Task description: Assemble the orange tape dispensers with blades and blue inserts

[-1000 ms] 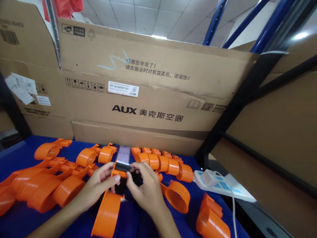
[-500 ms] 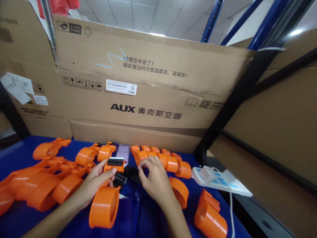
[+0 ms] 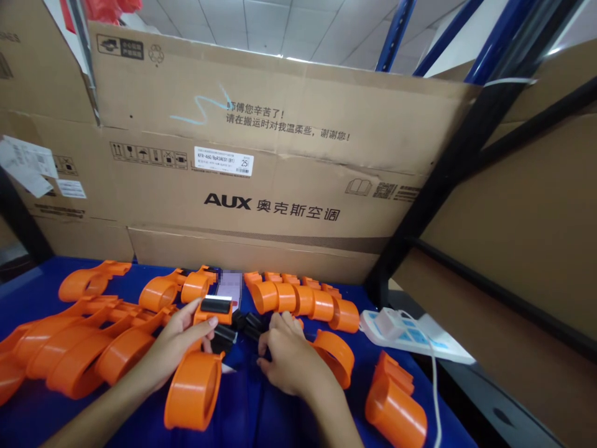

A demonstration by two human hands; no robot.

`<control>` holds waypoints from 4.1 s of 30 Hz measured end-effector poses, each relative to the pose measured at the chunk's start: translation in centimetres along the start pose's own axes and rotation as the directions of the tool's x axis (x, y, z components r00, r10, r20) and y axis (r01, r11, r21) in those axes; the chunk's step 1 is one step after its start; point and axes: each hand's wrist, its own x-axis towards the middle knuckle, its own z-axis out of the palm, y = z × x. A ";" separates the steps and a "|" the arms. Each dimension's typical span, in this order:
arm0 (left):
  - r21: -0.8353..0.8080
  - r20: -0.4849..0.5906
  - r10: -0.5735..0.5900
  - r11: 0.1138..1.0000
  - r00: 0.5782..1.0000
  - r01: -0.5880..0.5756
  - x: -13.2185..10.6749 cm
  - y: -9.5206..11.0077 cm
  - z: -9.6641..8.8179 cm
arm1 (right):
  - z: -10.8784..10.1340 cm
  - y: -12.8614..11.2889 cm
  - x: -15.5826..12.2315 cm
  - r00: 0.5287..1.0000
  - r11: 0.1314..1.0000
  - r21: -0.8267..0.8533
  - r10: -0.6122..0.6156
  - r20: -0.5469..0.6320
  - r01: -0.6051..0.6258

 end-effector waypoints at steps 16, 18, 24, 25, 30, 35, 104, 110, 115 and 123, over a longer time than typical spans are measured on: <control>-0.035 -0.006 0.002 0.999 1.000 -0.003 0.3 -0.1 0.0 | -0.2 -0.1 -0.3 0.976 0.995 0.045 -0.075 -0.204 0.086; -0.033 0.012 0.015 0.999 1.000 -0.015 0.4 -0.2 -0.1 | -0.6 -0.2 -0.2 0.967 0.987 0.135 -0.055 -0.247 0.091; -0.055 0.011 0.018 0.998 1.000 -0.017 0.5 -0.4 -0.1 | -0.4 -0.9 0.8 0.942 0.847 0.512 0.038 -0.333 0.147; -0.056 0.010 0.019 0.998 1.000 -0.018 0.5 -0.4 -0.1 | -0.2 -1.1 1.0 0.930 0.813 0.555 0.049 -0.365 0.175; -0.064 -0.009 0.013 0.998 1.000 -0.013 0.4 -0.4 0.0 | 1.3 -2.6 1.5 0.848 0.714 0.633 0.104 -0.520 0.301; -0.060 -0.011 0.014 0.998 1.000 -0.014 0.5 -0.6 -0.1 | 2.1 -3.0 1.7 0.809 0.713 0.608 0.098 -0.580 0.350; -0.167 -0.064 0.056 0.984 0.996 -0.066 0.2 -0.8 0.1 | 2.9 -4.7 1.6 0.667 0.797 0.323 -0.130 -0.734 0.511; -0.256 0.052 -0.064 0.964 0.997 0.075 0.2 -0.1 0.0 | 2.5 -4.4 1.3 0.761 0.674 0.581 0.044 -0.648 0.456; -0.332 0.288 -0.214 0.892 0.933 0.307 -0.5 0.4 0.4 | 2.0 -4.0 1.5 0.922 0.407 0.869 0.138 -0.363 0.281; -0.362 0.347 -0.186 0.878 0.919 0.314 -1.8 1.1 0.6 | 2.3 -4.9 1.4 0.958 0.342 0.905 0.045 -0.283 0.252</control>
